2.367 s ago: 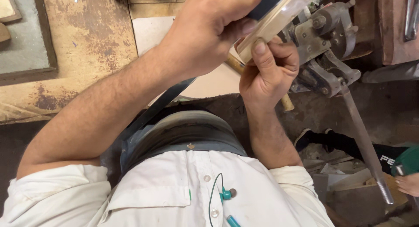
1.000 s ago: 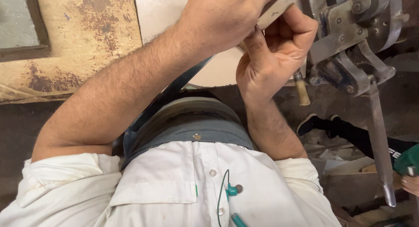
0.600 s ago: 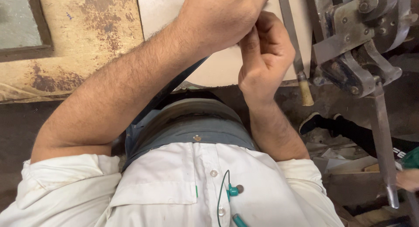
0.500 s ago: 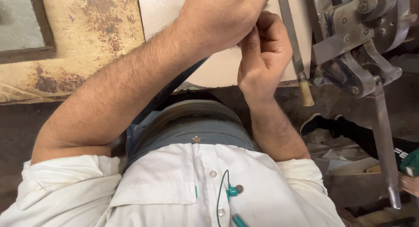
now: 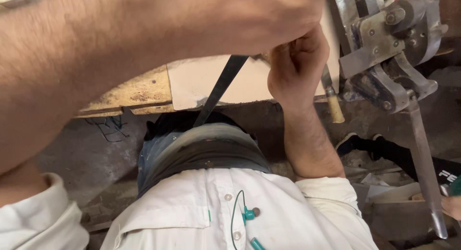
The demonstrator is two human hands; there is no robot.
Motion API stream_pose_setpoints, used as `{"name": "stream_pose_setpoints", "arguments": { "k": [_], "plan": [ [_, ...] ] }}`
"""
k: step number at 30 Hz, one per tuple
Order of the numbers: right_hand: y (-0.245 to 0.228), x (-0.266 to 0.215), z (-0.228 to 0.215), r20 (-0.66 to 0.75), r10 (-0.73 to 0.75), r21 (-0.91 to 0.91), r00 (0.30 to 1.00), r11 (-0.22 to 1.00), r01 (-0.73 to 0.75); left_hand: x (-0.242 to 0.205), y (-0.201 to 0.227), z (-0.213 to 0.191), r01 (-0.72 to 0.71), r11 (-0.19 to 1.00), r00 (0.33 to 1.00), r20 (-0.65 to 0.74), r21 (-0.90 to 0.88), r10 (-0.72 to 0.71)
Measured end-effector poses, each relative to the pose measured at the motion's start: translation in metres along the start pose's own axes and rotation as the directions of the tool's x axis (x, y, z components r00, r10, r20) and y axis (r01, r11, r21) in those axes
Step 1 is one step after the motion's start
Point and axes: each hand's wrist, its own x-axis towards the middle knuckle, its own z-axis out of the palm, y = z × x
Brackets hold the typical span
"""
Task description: The person assembles a shoe component by placing a metal strip onto a wooden block and repeatedly pressing it with a manual press. The person also uses a hammer to tap the metal strip into place and checks the fit between the metal and wood.
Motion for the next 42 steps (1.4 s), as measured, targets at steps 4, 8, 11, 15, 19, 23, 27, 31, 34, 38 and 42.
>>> {"name": "stream_pose_setpoints", "arguments": {
  "k": [4, 8, 11, 15, 19, 23, 27, 31, 34, 38, 42],
  "plan": [
    [-0.004, 0.005, 0.001, 0.104, -0.053, -0.001, 0.993, 0.999, 0.053, 0.022, 0.010, -0.014, -0.047, 0.992, 0.991, 0.134, 0.118, 0.031],
    [-0.008, -0.003, 0.002, 0.044, -0.056, -0.127, 0.997, 0.990, 0.061, 0.034, 0.018, -0.043, -0.170, 0.962, 0.953, 0.284, 0.214, 0.105],
    [-0.002, -0.016, 0.008, -0.012, -0.071, -0.056, 0.997, 0.996, 0.070, 0.036, 0.021, -0.063, -0.274, 0.930, 0.909, 0.384, 0.246, 0.166],
    [0.014, -0.050, 0.017, -0.153, 0.207, 0.116, 0.966, 0.975, -0.190, 0.043, 0.029, -0.100, -0.371, 0.885, 0.853, 0.480, 0.280, 0.206],
    [-0.007, -0.078, 0.028, 0.027, 0.211, 0.071, 0.977, 0.975, -0.212, 0.048, 0.031, -0.117, -0.441, 0.837, 0.830, 0.503, 0.324, 0.242],
    [-0.034, -0.103, 0.047, -0.186, 0.341, 0.046, 0.922, 0.940, -0.338, 0.039, 0.024, -0.120, -0.428, 0.829, 0.846, 0.483, 0.359, 0.227],
    [-0.055, -0.123, 0.052, -0.451, 0.302, -0.253, 0.840, 0.859, -0.445, -0.001, 0.012, -0.102, -0.300, 0.904, 0.886, 0.440, 0.306, 0.145],
    [-0.071, -0.110, 0.054, -0.403, 0.090, -0.669, 0.911, 0.651, -0.360, -0.056, -0.011, -0.066, 0.051, 0.993, 0.952, 0.294, 0.104, -0.079],
    [-0.066, -0.072, 0.055, -0.321, 0.142, -0.773, 0.936, 0.532, -0.346, -0.093, -0.039, -0.035, 0.291, 0.957, 0.930, 0.233, 0.005, -0.284],
    [-0.033, 0.003, 0.046, -0.200, 0.228, -0.860, 0.953, 0.426, -0.282, -0.121, -0.089, 0.005, 0.582, 0.804, 0.802, 0.247, -0.120, -0.544],
    [0.036, 0.086, 0.030, -0.141, 0.326, -0.882, 0.935, 0.388, -0.269, -0.132, -0.147, 0.035, 0.737, 0.654, 0.675, 0.223, -0.168, -0.703]
  ]
}}
